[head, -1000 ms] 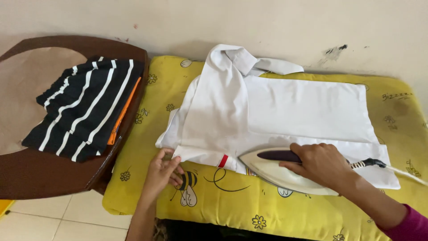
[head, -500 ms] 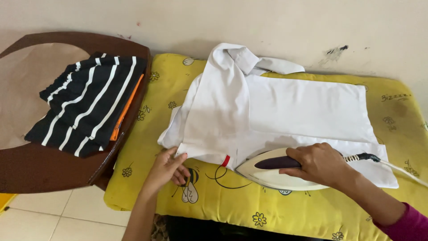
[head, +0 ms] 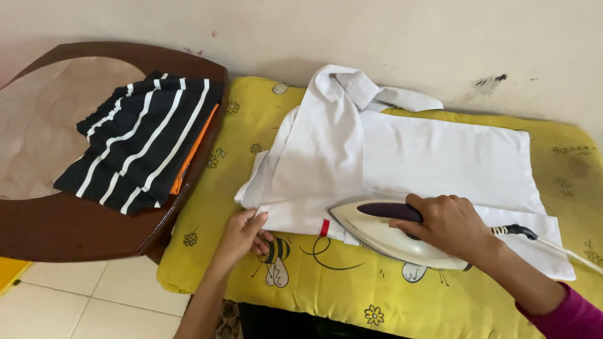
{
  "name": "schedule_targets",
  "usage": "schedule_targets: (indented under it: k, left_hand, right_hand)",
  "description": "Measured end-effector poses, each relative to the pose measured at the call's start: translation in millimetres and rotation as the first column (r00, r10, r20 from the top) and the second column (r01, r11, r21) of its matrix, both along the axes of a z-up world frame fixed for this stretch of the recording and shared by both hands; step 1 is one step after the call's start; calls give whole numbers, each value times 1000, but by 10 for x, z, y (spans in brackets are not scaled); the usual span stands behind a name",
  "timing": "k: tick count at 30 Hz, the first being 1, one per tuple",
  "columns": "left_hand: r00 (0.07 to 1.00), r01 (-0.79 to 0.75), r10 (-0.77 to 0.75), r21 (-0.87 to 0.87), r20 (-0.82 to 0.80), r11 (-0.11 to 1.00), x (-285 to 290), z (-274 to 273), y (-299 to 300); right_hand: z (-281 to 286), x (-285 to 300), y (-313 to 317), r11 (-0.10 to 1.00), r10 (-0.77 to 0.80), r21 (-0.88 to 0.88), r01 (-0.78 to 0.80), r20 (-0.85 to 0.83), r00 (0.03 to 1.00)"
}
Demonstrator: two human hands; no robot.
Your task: The person irons a white shirt on a yellow ironing board, smoothing the fabric and using an iron to press the sleeves, collar, and body. The person folds the shirt neatly after ironing and places it on the board.
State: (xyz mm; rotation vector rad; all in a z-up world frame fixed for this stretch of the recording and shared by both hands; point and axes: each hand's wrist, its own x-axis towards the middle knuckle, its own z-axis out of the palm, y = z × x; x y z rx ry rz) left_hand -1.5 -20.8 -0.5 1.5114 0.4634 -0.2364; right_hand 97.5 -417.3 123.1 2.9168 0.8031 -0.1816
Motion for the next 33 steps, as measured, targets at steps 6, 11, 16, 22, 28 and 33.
schedule_targets:
  k: [6,11,16,22,28,33]
  left_hand:
    - [1000,-14,14,-20,11,1000,-24,90,-21]
    - [999,1,-1,-2,38,1000,-56,78,4]
    - [998,-10,6,64,61,998,-47,-213,72]
    - [990,-89,72,140,117,986,-98,-16,-16]
    - [970,-190,168,118,176,975,-126,-86,20]
    - [943,-267,243,81,226,960,-186,41,-31]
  right_hand:
    - [-27,141,162,999,48,12,-47,-74,996]
    - [-57,119,185,992,122,-14,-123,-75,990]
    - [-188,113,84,979,204,-19,-205,-53,978]
    - [-173,107,163,980,200,13,-200,-75,977]
    - [-282,26,232,963,267,-26,-267,-27,963]
    - [-302,-159,660,950,305,46,-310,88,948]
